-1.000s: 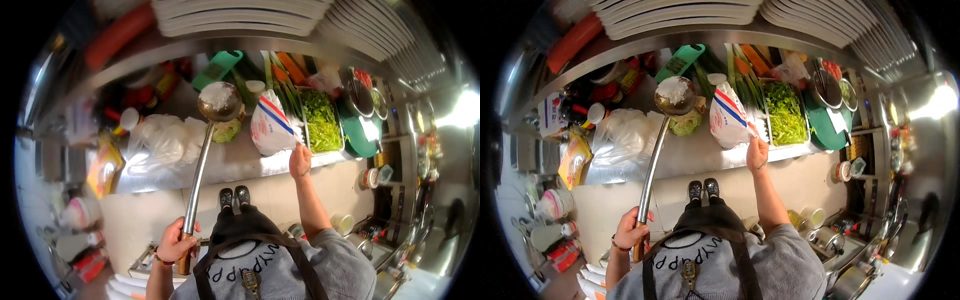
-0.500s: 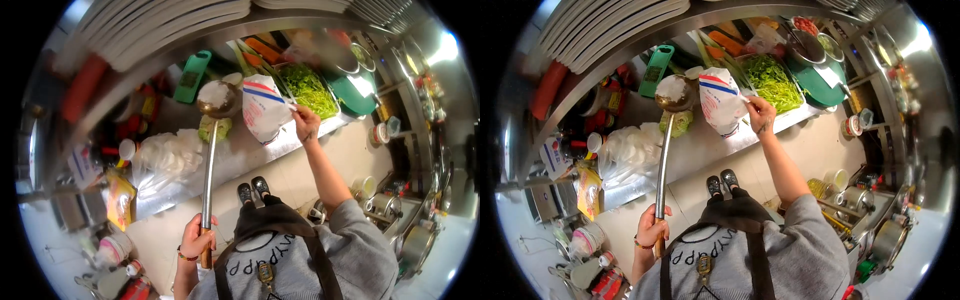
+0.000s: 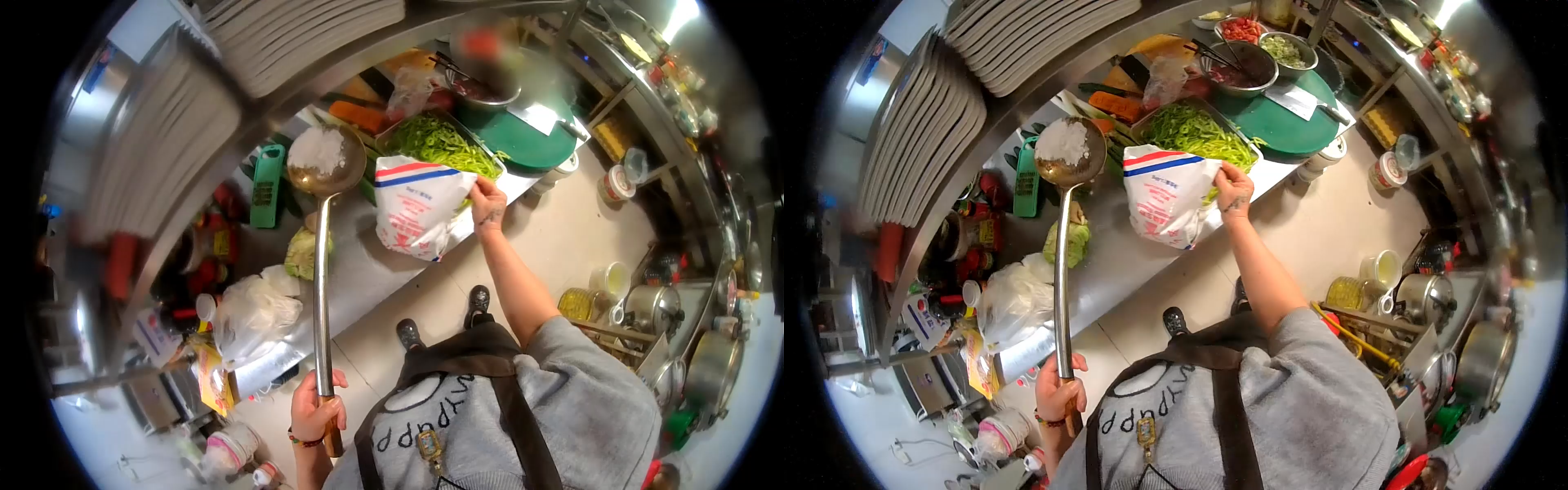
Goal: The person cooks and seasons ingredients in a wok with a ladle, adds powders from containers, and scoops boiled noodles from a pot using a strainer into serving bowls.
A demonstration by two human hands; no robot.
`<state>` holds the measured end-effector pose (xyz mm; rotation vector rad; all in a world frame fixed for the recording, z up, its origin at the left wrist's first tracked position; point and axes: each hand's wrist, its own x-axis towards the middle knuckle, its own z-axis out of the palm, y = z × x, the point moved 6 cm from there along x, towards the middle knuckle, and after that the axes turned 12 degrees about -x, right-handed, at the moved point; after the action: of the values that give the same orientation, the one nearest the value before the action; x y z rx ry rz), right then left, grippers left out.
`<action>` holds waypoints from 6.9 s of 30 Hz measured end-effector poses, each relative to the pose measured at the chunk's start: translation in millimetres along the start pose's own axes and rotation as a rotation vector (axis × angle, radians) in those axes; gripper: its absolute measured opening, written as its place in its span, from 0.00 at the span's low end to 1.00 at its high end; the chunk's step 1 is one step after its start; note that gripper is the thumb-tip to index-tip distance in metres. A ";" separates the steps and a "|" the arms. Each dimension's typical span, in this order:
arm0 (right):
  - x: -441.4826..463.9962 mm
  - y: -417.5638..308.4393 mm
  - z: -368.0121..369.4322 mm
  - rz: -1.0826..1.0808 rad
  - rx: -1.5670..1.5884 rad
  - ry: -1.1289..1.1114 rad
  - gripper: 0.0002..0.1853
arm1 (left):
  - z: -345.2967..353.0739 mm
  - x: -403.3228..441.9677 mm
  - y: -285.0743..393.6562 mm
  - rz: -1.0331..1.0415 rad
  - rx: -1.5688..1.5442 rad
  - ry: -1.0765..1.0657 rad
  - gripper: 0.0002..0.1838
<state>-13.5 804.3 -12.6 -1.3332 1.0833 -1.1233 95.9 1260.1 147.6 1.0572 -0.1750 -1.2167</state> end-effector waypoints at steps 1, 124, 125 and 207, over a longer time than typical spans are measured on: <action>-0.2 -0.3 2.7 0.026 0.016 -0.036 0.10 | 14.6 -1.0 -6.3 -0.009 0.014 0.033 0.16; 1317.2 -154.6 -802.9 -0.358 -0.519 1.098 0.10 | 1375.6 1587.7 -87.0 -0.949 0.248 -0.718 0.13; 1361.3 -157.6 -779.1 -0.412 -0.449 0.979 0.11 | 1366.1 1587.5 -78.8 -0.958 0.240 -0.723 0.13; 1752.0 -3.9 -462.3 0.038 -0.686 0.648 0.08 | 1244.8 1822.4 79.6 -0.939 0.499 -0.869 0.08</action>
<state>-200.2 -994.7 94.7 -1.4734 2.0981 -1.2441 97.5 -948.3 139.4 0.9732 -0.7369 -2.5492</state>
